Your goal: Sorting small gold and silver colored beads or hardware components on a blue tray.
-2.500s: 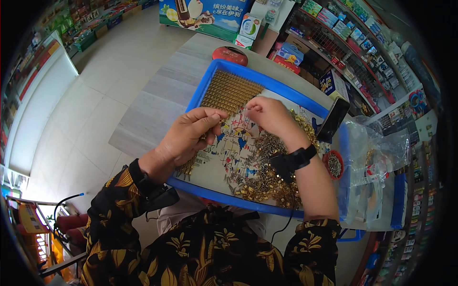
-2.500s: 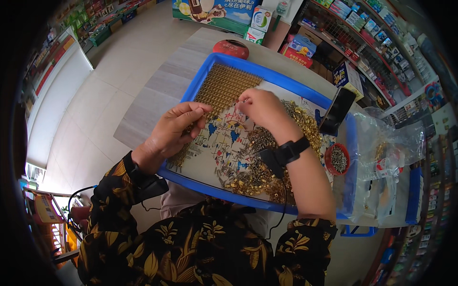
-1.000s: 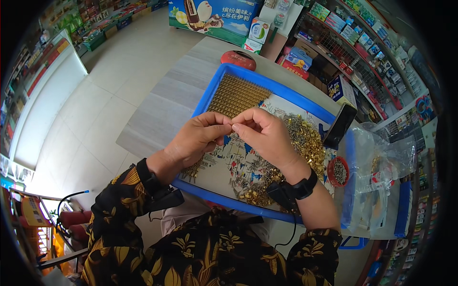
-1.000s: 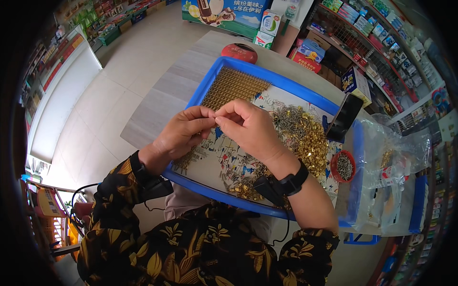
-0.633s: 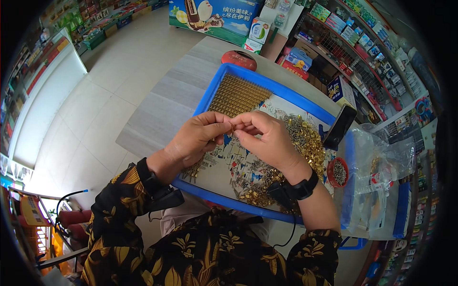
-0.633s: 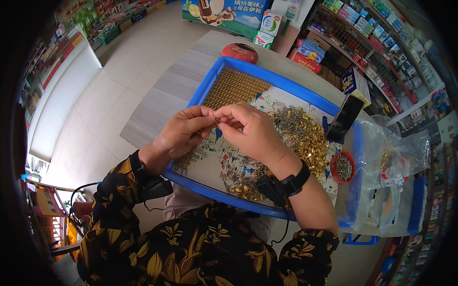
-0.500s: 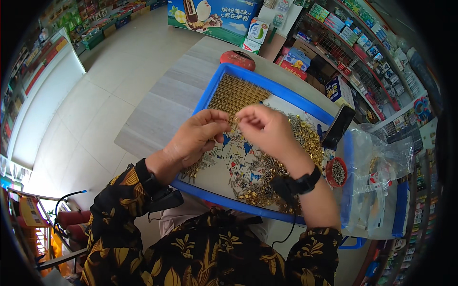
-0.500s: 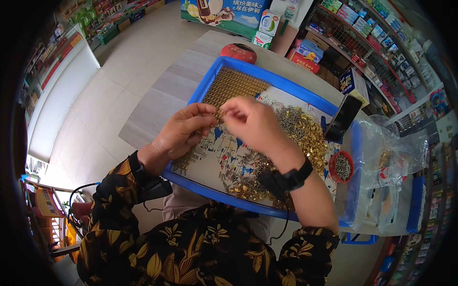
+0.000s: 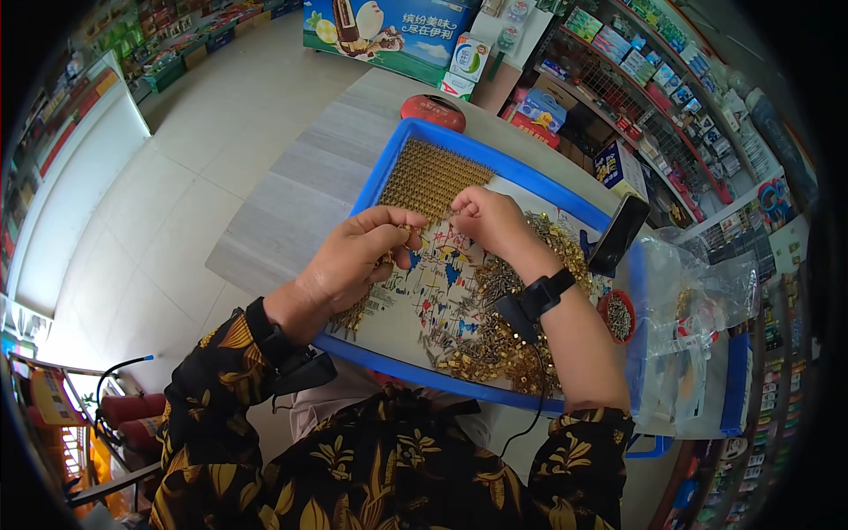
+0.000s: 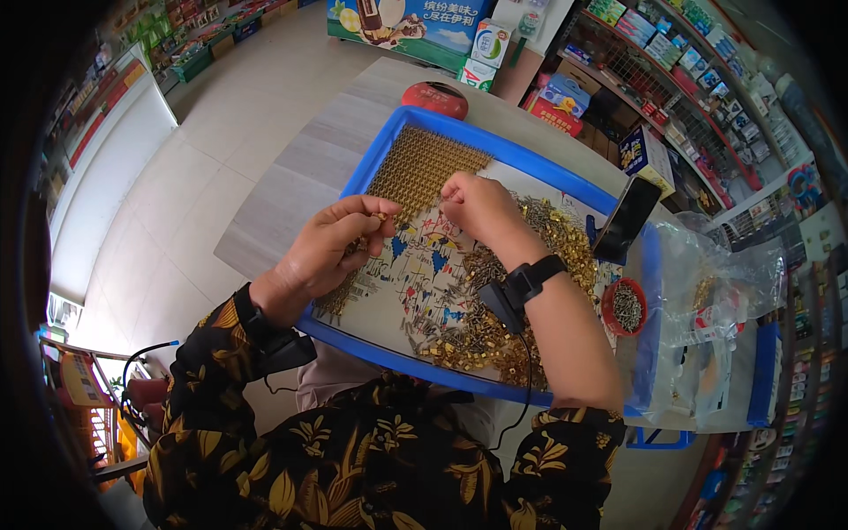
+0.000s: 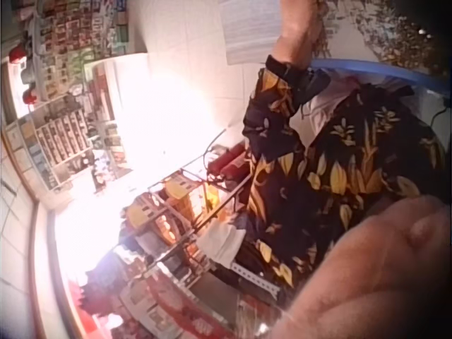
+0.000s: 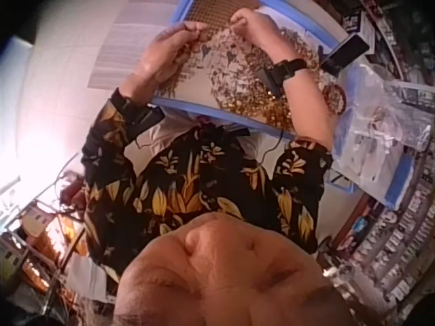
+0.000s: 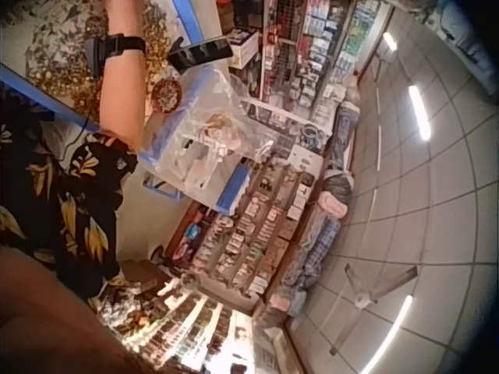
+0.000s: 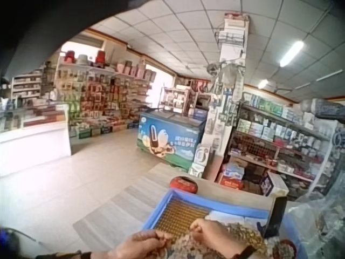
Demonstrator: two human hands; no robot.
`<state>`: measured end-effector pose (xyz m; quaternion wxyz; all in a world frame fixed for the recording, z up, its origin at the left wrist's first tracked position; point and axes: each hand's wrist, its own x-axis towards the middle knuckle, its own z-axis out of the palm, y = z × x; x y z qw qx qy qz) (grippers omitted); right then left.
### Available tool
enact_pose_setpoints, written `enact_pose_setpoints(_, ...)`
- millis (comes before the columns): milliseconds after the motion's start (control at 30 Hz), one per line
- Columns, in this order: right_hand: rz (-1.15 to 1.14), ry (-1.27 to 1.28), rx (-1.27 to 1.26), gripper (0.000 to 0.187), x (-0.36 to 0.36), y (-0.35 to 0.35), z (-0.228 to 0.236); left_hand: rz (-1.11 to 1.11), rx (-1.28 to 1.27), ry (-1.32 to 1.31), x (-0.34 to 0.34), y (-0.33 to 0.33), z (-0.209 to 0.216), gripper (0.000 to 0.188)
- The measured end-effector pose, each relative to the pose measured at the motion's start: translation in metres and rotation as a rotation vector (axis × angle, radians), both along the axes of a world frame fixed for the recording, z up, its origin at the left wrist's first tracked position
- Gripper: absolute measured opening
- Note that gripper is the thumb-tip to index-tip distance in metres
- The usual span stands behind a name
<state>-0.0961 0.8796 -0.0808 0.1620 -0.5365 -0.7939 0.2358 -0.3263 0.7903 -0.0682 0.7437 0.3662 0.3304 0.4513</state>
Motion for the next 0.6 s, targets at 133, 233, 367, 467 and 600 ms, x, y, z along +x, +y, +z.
enact_pose_setpoints(133,-0.078,-0.015,0.059,0.016,-0.0063,-0.0017,0.0016,-0.01,-0.005,0.008,0.0007,-0.0005,0.0046,0.023)
enact_pose_setpoints(233,-0.048,-0.029,0.092,0.016,-0.0053,-0.0003,-0.0005,-0.022,-0.019,0.008,0.0006,-0.0009,0.007,0.023)
enact_pose_setpoints(367,-0.057,-0.026,0.105,0.015,-0.007,-0.0007,-0.002,-0.042,-0.035,0.014,0.0016,-0.0016,0.0075,0.023)
enact_pose_setpoints(467,-0.065,-0.012,0.093,0.016,-0.0077,-0.0011,-0.0025,-0.039,-0.026,0.03,0.0024,-0.002,0.0053,0.023)
enact_pose_setpoints(600,-0.067,-0.016,0.083,0.016,-0.0058,-0.0021,-0.0007,-0.073,0.036,0.055,0.0026,-0.0008,-0.0007,0.022)
